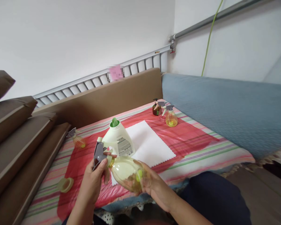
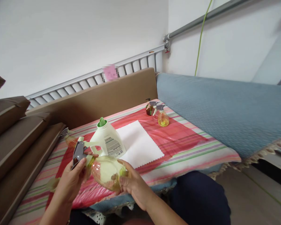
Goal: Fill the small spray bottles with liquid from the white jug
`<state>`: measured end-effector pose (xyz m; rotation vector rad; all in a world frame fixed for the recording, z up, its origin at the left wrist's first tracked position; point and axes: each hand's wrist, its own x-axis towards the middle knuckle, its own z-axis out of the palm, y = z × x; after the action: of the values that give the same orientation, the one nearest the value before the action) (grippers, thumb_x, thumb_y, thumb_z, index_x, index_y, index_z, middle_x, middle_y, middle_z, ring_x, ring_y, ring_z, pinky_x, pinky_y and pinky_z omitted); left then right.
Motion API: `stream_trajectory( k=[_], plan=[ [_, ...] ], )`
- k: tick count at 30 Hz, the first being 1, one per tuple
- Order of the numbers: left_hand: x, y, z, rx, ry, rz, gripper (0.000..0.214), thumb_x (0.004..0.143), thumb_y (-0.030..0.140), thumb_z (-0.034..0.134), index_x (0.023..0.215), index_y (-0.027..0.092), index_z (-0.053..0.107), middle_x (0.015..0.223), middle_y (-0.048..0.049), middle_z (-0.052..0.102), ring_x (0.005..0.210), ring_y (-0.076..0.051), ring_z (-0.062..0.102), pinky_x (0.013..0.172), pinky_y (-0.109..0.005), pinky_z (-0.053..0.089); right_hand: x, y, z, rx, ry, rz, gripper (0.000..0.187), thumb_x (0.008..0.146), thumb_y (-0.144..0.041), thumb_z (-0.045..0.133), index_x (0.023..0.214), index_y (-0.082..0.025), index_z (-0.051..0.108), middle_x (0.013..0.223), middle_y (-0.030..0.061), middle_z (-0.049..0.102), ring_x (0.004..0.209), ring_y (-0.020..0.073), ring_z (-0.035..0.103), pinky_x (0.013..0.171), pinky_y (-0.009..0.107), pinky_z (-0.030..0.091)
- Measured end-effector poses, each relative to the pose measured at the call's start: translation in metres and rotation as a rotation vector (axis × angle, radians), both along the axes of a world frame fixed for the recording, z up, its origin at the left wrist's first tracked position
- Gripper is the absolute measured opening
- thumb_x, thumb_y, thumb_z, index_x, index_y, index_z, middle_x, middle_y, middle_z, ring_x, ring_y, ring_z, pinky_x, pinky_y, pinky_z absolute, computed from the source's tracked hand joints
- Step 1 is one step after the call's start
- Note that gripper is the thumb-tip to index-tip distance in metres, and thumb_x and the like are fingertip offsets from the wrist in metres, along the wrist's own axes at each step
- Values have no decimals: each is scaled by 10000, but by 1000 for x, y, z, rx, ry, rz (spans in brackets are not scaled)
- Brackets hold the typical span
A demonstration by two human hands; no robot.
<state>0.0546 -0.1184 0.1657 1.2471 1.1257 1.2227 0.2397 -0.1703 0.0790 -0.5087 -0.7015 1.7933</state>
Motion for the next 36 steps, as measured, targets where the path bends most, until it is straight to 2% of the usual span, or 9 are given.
stream_trajectory(
  k=[3, 7, 12, 16, 20, 24, 29, 32, 36],
  plan=[
    [-1, -1, 1, 19, 78, -26, 222, 762, 328, 612, 872, 136, 594, 442, 71, 472, 342, -50, 386, 373, -172, 312, 1, 1, -1, -89, 62, 194, 698, 725, -641, 532, 1188, -123, 468, 842, 127, 674, 610, 171, 639, 549, 271, 479],
    [4, -2, 0, 10, 34, -51, 217, 753, 308, 620, 889, 142, 591, 622, 21, 587, 394, -56, 437, 388, -185, 361, -1, 5, -1, -302, 116, 448, 876, 755, -767, 187, 1040, -23, 551, 716, 158, 671, 514, 161, 631, 458, 241, 484],
    [8, 1, -6, -2, -41, 13, 228, 718, 293, 651, 871, 135, 593, 780, -36, 656, 420, -42, 438, 398, -177, 363, -4, 2, 7, -231, 113, 228, 677, 771, -696, 378, 1245, -212, 392, 978, 102, 650, 448, 113, 598, 390, 216, 444],
    [9, 2, -2, 14, -100, 85, 219, 670, 281, 691, 792, 136, 581, 758, -29, 662, 425, -42, 447, 402, -173, 368, -5, -7, 10, -138, 156, 38, 776, 689, -417, 705, 1307, -365, 240, 1200, 63, 531, 546, 83, 582, 606, 329, 517],
    [9, 1, 1, 24, -134, 97, 226, 669, 276, 696, 803, 146, 570, 729, -14, 656, 431, -48, 455, 412, -176, 380, -5, -9, 8, -124, 129, -66, 724, 636, -237, 755, 1245, -308, 370, 1137, 53, 561, 538, 56, 535, 553, 251, 469],
    [9, 0, -3, 27, -114, 95, 222, 677, 284, 691, 825, 165, 576, 782, -10, 669, 441, -51, 463, 404, -172, 377, -8, -5, 6, -206, 113, -32, 484, 757, -488, 602, 1117, -179, 506, 773, 20, 637, 364, 24, 379, 374, 178, 362],
    [10, -1, -6, 38, -75, 100, 211, 677, 294, 694, 799, 170, 574, 799, -19, 679, 445, -56, 468, 414, -179, 378, -8, -1, 6, -313, 16, 84, 638, 814, -665, 334, 1029, -108, 560, 467, -24, 534, 300, 63, 381, 330, 188, 384],
    [13, -3, -7, 65, -35, 114, 221, 682, 309, 687, 806, 163, 577, 783, -30, 674, 458, -69, 472, 444, -203, 394, -7, -4, 13, -267, 33, 44, 591, 828, -637, 351, 1110, -144, 516, 643, 33, 619, 456, 104, 551, 388, 193, 439],
    [15, -6, -5, 103, -20, 134, 243, 670, 307, 690, 835, 160, 588, 800, -34, 668, 472, -72, 477, 465, -214, 406, -4, -8, 18, -106, 64, 3, 603, 761, -444, 627, 1270, -296, 340, 1003, 46, 615, 679, 139, 639, 505, 236, 507]
  ],
)
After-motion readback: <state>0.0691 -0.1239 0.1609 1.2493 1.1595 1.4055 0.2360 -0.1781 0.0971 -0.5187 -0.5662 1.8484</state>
